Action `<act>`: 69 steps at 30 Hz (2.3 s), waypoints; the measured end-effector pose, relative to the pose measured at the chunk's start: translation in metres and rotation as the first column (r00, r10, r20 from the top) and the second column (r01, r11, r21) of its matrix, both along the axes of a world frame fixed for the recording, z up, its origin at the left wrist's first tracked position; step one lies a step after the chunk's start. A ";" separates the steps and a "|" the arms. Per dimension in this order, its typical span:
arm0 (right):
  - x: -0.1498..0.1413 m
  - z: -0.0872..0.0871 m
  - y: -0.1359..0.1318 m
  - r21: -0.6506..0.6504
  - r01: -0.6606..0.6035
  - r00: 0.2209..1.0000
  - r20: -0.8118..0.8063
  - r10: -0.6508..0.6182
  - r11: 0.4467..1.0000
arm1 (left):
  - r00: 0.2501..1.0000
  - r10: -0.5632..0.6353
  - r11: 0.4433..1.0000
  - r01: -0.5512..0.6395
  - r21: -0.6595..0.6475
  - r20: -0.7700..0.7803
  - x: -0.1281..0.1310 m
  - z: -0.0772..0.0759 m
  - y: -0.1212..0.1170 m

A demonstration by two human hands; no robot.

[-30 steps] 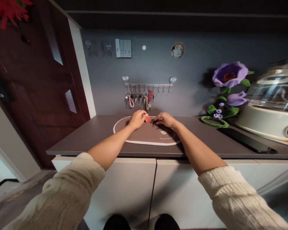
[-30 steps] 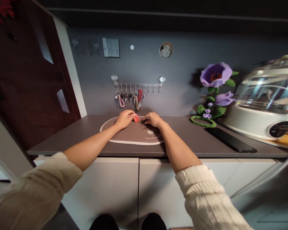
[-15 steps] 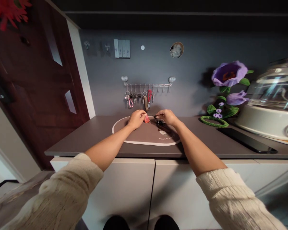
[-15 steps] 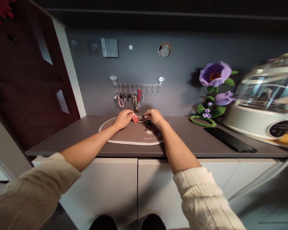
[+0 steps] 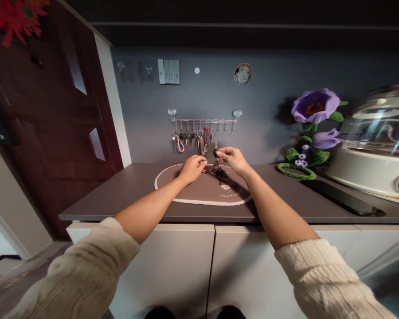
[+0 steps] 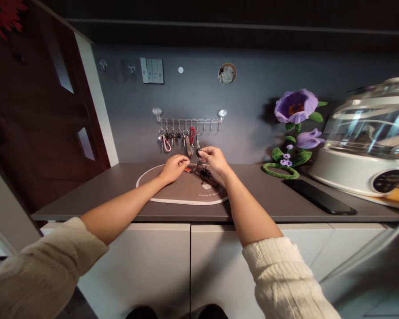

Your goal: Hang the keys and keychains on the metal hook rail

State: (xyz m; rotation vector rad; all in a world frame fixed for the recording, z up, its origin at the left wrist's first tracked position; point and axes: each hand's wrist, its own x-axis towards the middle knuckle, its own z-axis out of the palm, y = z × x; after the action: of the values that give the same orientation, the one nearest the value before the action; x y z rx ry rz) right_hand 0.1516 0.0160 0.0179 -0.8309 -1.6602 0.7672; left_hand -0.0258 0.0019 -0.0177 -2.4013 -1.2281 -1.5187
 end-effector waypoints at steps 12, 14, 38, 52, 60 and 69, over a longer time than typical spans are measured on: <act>-0.012 0.006 -0.010 -0.074 -0.105 0.960 -0.267 0.081 0.992 | 0.997 -0.067 0.997 0.066 0.041 0.027 0.011 0.006 -0.013; -0.014 0.005 -0.011 -0.097 -0.139 0.955 -0.276 0.108 0.986 | 0.998 -0.055 0.998 0.053 0.043 0.035 0.011 0.007 -0.014; -0.021 0.003 -0.015 -0.195 -0.207 0.911 -0.396 0.116 0.959 | 0.994 0.059 0.994 -0.066 0.084 0.091 0.000 0.010 -0.002; -0.020 -0.013 -0.005 -0.334 -0.295 0.944 -0.244 0.220 0.895 | 0.965 0.146 0.980 -0.171 0.100 0.216 -0.008 0.018 -0.001; -0.026 -0.014 -0.008 -0.140 -0.218 0.976 -0.018 0.217 0.966 | 0.971 0.056 0.987 -0.088 0.131 0.231 -0.005 0.016 -0.001; -0.032 -0.017 -0.005 -0.072 -0.160 0.985 -0.081 0.155 0.984 | 0.962 -0.043 0.990 0.005 0.139 0.269 0.000 0.012 0.001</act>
State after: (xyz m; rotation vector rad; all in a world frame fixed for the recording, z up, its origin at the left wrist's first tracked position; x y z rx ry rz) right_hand 0.1201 0.0108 0.0010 -0.7215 -1.6515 0.9670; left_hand -0.0257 0.0030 -0.0053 -2.1849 -1.0941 -1.9235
